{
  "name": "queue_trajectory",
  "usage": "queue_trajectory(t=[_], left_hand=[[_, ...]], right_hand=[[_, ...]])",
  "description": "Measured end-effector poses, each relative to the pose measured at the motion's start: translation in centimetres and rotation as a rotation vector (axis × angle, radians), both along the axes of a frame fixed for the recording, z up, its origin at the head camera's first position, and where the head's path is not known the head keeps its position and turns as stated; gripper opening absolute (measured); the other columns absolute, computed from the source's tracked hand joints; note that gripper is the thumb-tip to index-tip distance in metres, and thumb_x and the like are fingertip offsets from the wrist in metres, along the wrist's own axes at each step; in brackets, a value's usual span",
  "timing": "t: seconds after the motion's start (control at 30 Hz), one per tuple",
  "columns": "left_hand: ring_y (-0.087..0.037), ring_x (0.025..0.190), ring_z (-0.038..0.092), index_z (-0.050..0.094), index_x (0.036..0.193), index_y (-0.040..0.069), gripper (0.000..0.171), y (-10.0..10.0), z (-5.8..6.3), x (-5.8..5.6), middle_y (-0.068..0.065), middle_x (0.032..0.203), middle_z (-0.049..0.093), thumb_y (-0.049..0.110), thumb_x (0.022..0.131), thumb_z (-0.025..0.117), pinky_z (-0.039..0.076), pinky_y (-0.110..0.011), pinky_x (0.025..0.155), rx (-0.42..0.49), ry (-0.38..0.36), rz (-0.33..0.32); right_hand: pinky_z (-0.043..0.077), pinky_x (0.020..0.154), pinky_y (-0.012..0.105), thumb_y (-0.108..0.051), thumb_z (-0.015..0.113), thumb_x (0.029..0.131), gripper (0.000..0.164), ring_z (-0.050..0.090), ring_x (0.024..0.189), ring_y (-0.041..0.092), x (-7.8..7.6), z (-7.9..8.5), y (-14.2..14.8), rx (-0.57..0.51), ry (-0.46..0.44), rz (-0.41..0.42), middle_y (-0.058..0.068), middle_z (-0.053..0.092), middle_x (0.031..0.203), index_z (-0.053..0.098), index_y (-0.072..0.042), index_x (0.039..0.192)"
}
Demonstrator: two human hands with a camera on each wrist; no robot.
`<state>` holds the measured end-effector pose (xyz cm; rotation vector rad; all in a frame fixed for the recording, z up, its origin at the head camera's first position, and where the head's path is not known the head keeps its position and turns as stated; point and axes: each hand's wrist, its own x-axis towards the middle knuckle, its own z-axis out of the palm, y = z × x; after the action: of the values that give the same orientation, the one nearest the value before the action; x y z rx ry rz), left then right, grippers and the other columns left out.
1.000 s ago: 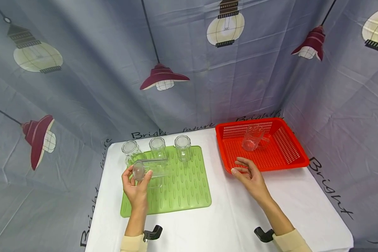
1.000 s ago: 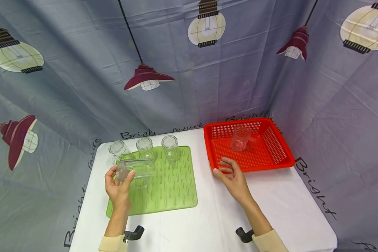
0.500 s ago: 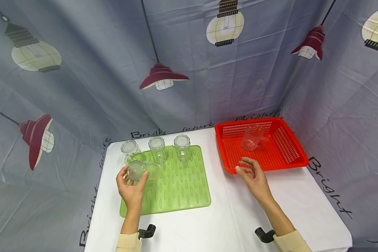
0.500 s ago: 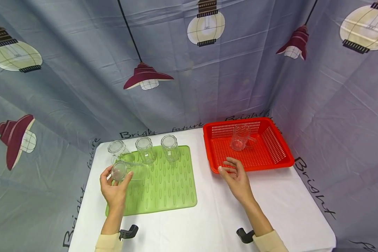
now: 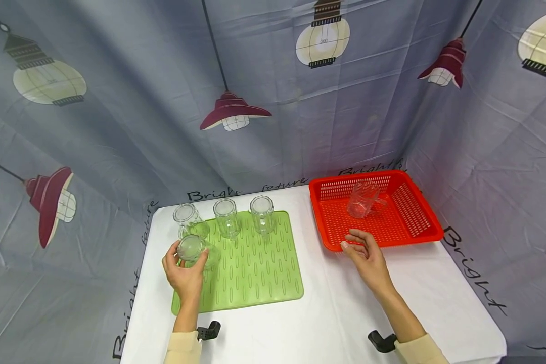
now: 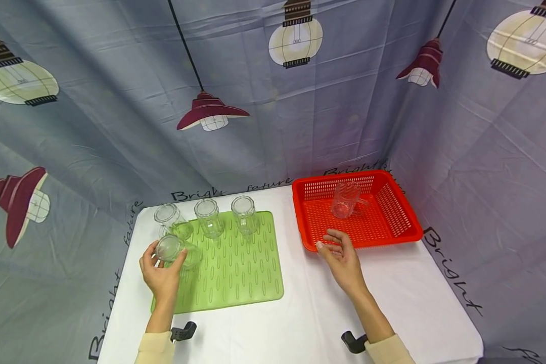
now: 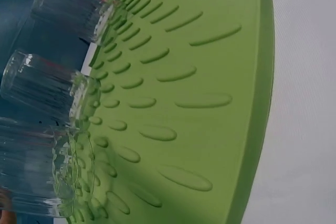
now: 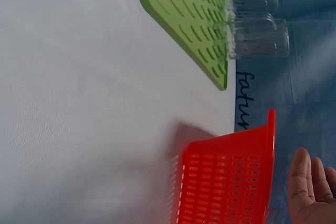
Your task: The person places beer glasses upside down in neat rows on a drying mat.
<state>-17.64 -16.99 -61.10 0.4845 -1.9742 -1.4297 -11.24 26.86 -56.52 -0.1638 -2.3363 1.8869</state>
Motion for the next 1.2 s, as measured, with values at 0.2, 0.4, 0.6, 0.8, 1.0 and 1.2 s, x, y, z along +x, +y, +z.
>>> queue_trajectory(t=[0.2, 0.4, 0.6, 0.8, 1.0, 1.2], left_hand=[[-0.011, 0.111, 0.052, 0.058, 0.133, 0.02, 0.083, -0.5, -0.8, -0.2, -0.005, 0.127, 0.052, 0.021, 0.06, 0.096, 0.051, -0.032, 0.1, -0.035, -0.033, 0.023], [-0.008, 0.108, 0.05, 0.059, 0.134, 0.021, 0.081, -0.6, -0.8, -0.5, -0.006, 0.126, 0.052, 0.019, 0.061, 0.094, 0.045, -0.009, 0.092, -0.054, -0.054, 0.033], [-0.017, 0.113, 0.053, 0.059, 0.135, 0.022, 0.08, -0.9, -0.4, -0.7, -0.006, 0.124, 0.051, 0.02, 0.062, 0.094, 0.049, -0.027, 0.099, -0.069, -0.079, 0.032], [-0.022, 0.114, 0.054, 0.059, 0.135, 0.022, 0.08, -1.4, -0.4, -0.7, -0.009, 0.123, 0.05, 0.02, 0.063, 0.093, 0.049, -0.043, 0.099, -0.088, -0.116, 0.012], [-0.017, 0.107, 0.052, 0.059, 0.135, 0.026, 0.08, -1.0, -0.4, -0.7, -0.009, 0.119, 0.049, 0.022, 0.062, 0.094, 0.046, -0.036, 0.092, -0.102, -0.139, 0.007], [-0.021, 0.104, 0.053, 0.059, 0.135, 0.024, 0.082, 0.0, -0.3, 0.0, -0.011, 0.117, 0.048, 0.023, 0.061, 0.094, 0.042, -0.035, 0.088, -0.122, -0.139, -0.024]], right_hand=[[0.051, 0.09, 0.012, -0.029, 0.06, 0.098, 0.051, 0.06, 0.107, 0.006, 0.1, -0.1, -0.1, -0.003, 0.007, 0.008, 0.011, 0.051, 0.136, 0.041, -0.015, 0.143], [0.054, 0.091, 0.017, -0.031, 0.061, 0.098, 0.051, 0.059, 0.108, 0.006, 0.3, 0.1, -0.2, -0.016, -0.029, 0.013, 0.004, 0.05, 0.135, 0.041, -0.016, 0.142], [0.052, 0.089, 0.013, -0.031, 0.06, 0.098, 0.051, 0.059, 0.107, 0.008, 0.2, 0.3, -0.1, -0.005, -0.016, 0.017, 0.009, 0.05, 0.136, 0.041, -0.016, 0.142], [0.049, 0.09, 0.011, -0.03, 0.059, 0.099, 0.049, 0.059, 0.108, 0.009, 0.5, 0.2, -0.2, 0.04, -0.015, 0.018, 0.004, 0.053, 0.133, 0.042, -0.016, 0.142], [0.049, 0.09, 0.011, -0.028, 0.059, 0.099, 0.048, 0.059, 0.105, 0.006, 0.2, 0.3, -0.2, 0.02, 0.007, 0.018, 0.004, 0.052, 0.132, 0.042, -0.015, 0.142], [0.049, 0.089, 0.011, -0.029, 0.059, 0.099, 0.048, 0.06, 0.105, 0.005, 0.1, 0.4, -0.2, 0.027, 0.0, 0.018, 0.006, 0.052, 0.133, 0.042, -0.014, 0.142]])
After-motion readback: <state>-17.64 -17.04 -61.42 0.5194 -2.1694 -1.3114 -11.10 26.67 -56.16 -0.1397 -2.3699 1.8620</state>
